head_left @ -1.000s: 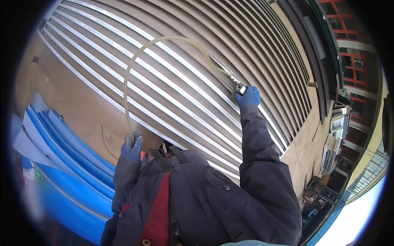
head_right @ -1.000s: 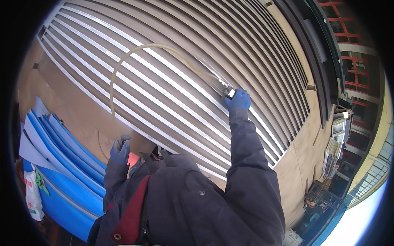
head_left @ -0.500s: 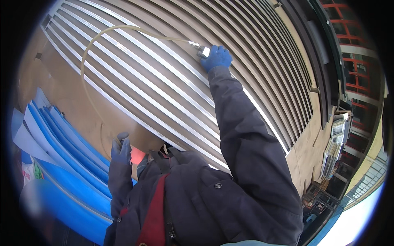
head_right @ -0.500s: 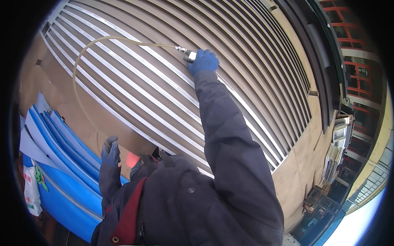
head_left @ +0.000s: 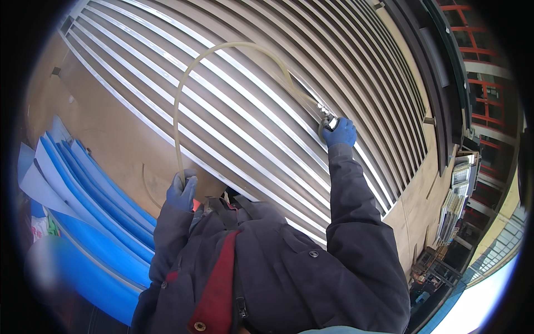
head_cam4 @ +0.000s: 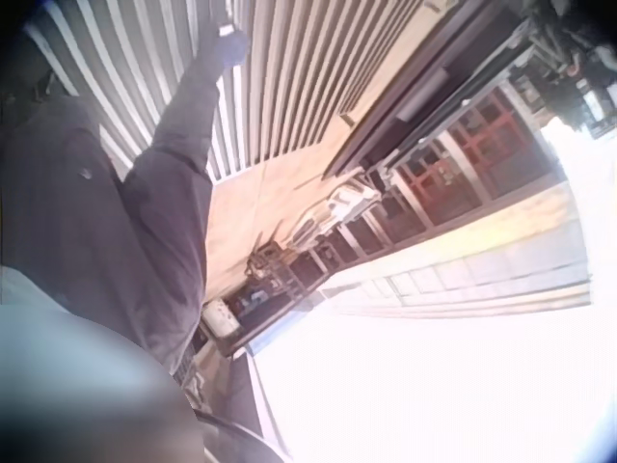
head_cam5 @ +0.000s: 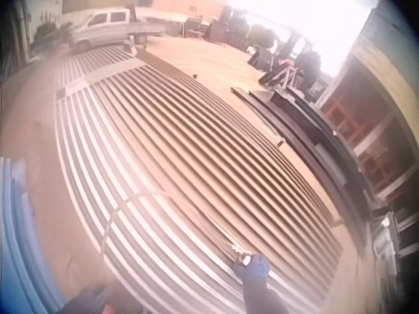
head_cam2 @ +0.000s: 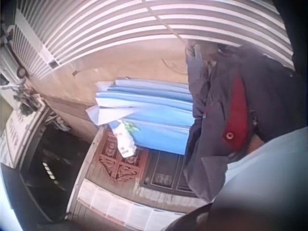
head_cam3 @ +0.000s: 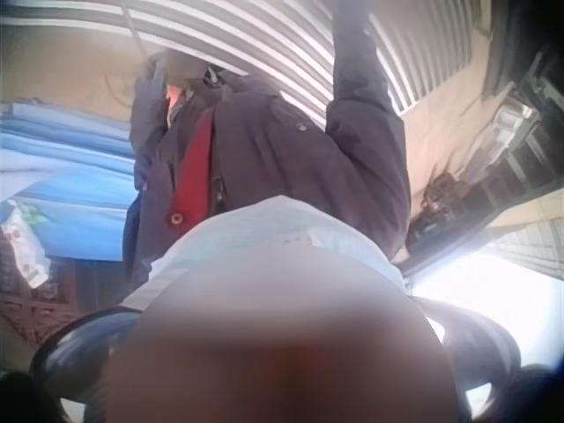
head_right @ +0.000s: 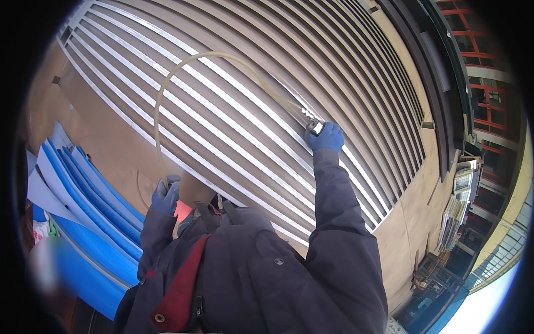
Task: The person uses a spray gun to apply white paint to a large metal grate. They move the spray gun in steady horizontal passes across the surface, covering the slats systematically.
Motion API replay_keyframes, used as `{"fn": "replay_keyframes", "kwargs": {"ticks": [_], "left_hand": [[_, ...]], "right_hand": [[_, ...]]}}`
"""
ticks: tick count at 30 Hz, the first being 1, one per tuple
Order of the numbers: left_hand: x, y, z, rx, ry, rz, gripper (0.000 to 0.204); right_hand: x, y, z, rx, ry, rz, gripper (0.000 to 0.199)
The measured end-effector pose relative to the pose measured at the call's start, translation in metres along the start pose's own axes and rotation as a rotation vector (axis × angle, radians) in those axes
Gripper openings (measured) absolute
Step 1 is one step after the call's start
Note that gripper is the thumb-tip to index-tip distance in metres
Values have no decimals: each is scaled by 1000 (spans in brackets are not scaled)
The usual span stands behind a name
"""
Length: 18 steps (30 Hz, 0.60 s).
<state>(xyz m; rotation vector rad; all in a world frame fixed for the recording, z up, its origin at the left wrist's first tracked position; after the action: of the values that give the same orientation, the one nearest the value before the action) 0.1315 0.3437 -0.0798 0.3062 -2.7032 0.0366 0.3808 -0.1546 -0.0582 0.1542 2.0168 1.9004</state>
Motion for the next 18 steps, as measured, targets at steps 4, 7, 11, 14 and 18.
{"fn": "replay_keyframes", "kwargs": {"ticks": [4,7,11,14,18], "left_hand": [[8,3,0,-53,-80,-30,26],[13,20,-4,-7,-41,-96,27],[28,44,-16,-18,27,-192,28],[36,48,-22,13,15,-241,29],[45,49,-24,-10,-13,-252,31]], "right_hand": [[-1,-6,16,-28,-4,-25,50],[-14,-16,71,-47,78,3,57],[-39,-20,164,-41,190,37,63],[-53,-22,225,14,245,167,63],[-53,-12,265,-16,304,209,62]]}}
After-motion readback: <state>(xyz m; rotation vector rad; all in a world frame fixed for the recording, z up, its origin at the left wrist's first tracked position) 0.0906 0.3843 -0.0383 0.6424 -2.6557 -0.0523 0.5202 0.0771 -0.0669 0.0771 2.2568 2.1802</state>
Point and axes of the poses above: each hand's wrist, its own x-axis away from the middle knuckle, its own y-axis out of the back of the hand, z = x × y, the point moved 7 cm from there along -x, towards the middle knuckle, and after that the axes turned 13 degrees about -y, right-handed, at the moved point
